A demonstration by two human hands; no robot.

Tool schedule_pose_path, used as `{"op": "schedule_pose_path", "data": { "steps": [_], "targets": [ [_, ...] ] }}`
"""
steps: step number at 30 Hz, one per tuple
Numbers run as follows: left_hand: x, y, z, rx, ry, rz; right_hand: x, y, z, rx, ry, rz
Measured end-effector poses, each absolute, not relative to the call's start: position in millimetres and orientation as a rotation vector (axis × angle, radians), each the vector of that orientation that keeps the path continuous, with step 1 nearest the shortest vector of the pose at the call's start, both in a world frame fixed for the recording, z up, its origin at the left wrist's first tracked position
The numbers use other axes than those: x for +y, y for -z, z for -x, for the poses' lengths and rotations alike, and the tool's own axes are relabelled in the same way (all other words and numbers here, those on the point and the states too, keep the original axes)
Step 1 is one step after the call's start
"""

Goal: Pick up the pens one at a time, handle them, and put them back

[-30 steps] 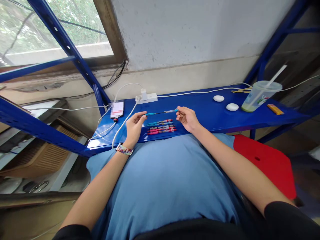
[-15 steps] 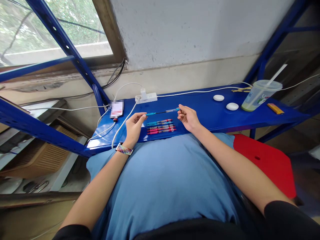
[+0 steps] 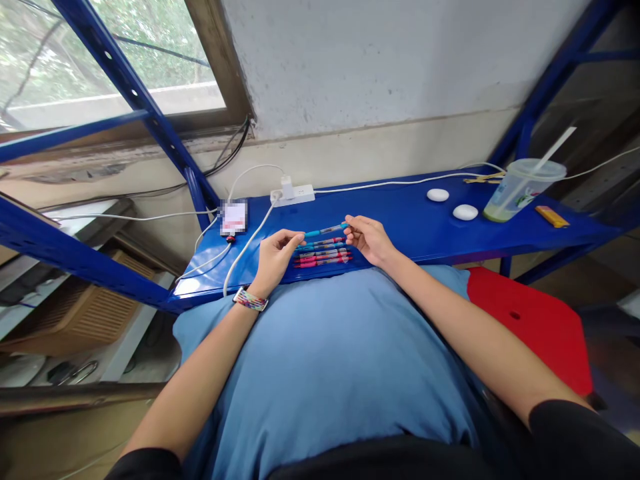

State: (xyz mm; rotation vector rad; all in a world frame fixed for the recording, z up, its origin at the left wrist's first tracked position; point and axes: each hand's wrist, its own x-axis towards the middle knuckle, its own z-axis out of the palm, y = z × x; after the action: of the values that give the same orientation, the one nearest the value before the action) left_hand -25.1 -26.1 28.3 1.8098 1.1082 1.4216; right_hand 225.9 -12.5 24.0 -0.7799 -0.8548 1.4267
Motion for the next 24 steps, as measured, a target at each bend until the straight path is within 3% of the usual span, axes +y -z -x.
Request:
{"op": "schedule_pose_path", "data": {
  "steps": [24],
  "targets": [
    [-26.2, -27.9, 23.2, 1.043, -1.387, -1.876, -14.0, -26.0, -223.4, -0.859, -1.422, 0.782]
  ]
}}
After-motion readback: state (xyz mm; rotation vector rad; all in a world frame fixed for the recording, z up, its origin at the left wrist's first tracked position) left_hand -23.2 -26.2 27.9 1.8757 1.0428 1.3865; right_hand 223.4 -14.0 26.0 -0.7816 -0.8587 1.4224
